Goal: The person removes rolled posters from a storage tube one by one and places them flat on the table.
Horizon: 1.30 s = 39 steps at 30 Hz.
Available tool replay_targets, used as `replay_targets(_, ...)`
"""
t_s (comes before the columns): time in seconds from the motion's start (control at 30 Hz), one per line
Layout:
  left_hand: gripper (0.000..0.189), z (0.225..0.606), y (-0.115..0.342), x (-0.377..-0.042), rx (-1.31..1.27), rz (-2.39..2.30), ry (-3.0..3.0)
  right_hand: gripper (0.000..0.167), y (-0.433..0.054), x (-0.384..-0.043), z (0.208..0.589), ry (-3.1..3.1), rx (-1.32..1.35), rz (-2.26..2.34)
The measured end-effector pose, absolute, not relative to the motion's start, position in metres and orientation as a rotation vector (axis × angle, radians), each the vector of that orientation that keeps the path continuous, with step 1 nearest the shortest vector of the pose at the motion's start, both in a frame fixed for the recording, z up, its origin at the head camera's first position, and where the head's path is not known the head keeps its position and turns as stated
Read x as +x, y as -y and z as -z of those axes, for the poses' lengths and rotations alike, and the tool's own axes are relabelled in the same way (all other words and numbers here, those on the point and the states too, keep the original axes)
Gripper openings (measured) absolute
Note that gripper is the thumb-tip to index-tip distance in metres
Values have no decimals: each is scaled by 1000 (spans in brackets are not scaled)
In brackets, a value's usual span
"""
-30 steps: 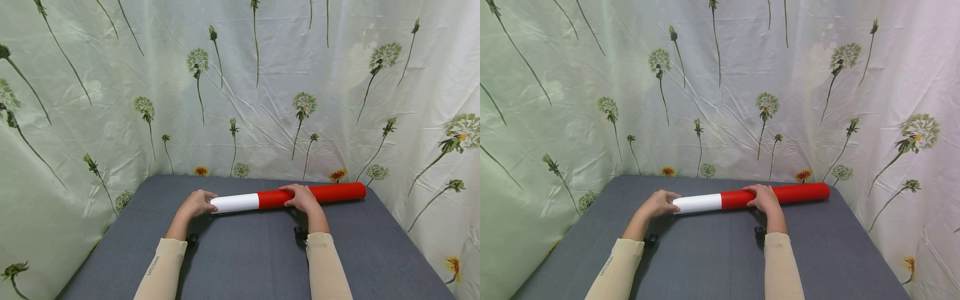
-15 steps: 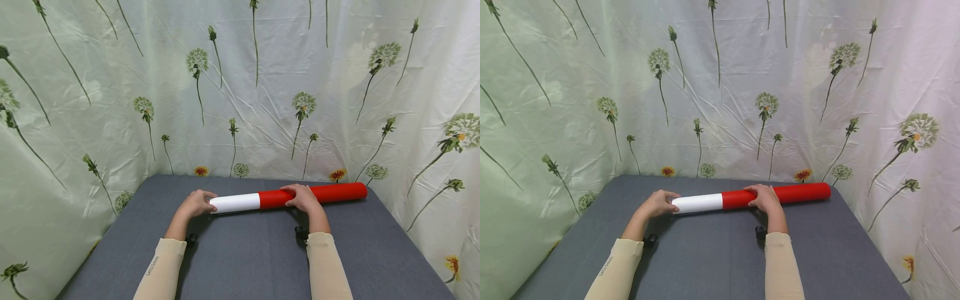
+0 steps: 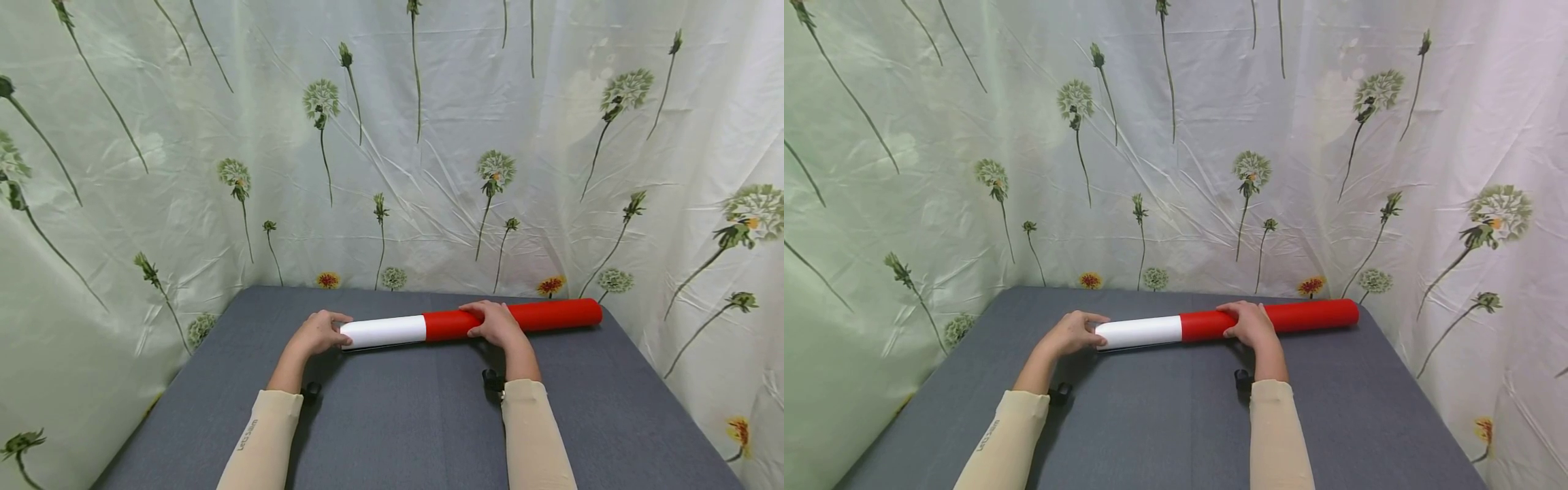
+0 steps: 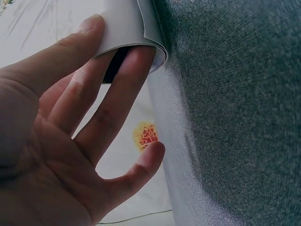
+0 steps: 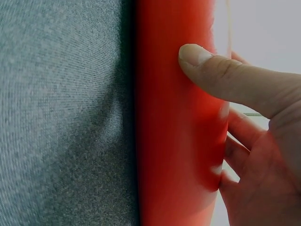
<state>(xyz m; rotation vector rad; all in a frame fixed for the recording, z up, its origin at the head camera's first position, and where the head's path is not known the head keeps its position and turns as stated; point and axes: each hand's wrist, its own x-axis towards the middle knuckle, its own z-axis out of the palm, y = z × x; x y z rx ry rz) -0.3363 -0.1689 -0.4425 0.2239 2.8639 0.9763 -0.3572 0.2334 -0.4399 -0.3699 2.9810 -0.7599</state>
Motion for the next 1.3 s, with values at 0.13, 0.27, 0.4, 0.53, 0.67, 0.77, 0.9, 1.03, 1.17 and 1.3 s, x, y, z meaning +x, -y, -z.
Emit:
replay_targets(0.13, 54, 443, 170, -336, 227, -978, -2869, 56, -234, -357, 440, -2993, -373, 748)
replay_targets(0.27, 54, 442, 170, -335, 229, -983, -2867, 56, -235, -356, 440, -2994, -373, 756)
replay_targets(0.4, 54, 441, 170, -335, 221, -981, -2869, 56, -235, -356, 440, -2992, -374, 761)
replay_targets(0.53, 54, 441, 170, -335, 221, -981, -2870, 57, -235, -356, 439, -2995, -382, 755)
replay_targets(0.67, 55, 441, 171, -336, 220, -977, -2871, 57, -236, -356, 439, -2992, -375, 754)
replay_targets(0.77, 54, 441, 173, -335, 211, -973, -2871, 57, -237, -356, 439, -2986, -364, 759)
replay_targets(0.9, 54, 440, 173, -335, 203, -969, -2872, 57, -237, -356, 438, -2977, -360, 765)
replay_targets(1.03, 54, 440, 173, -335, 192, -960, -2880, 57, -239, -355, 439, -2970, -347, 782)
replay_targets(1.17, 54, 440, 173, -335, 185, -953, -2887, 58, -240, -356, 439, -2968, -338, 785)
replay_targets(1.3, 54, 441, 174, -335, 180, -953, -2889, 58, -241, -356, 439, -2966, -340, 779)
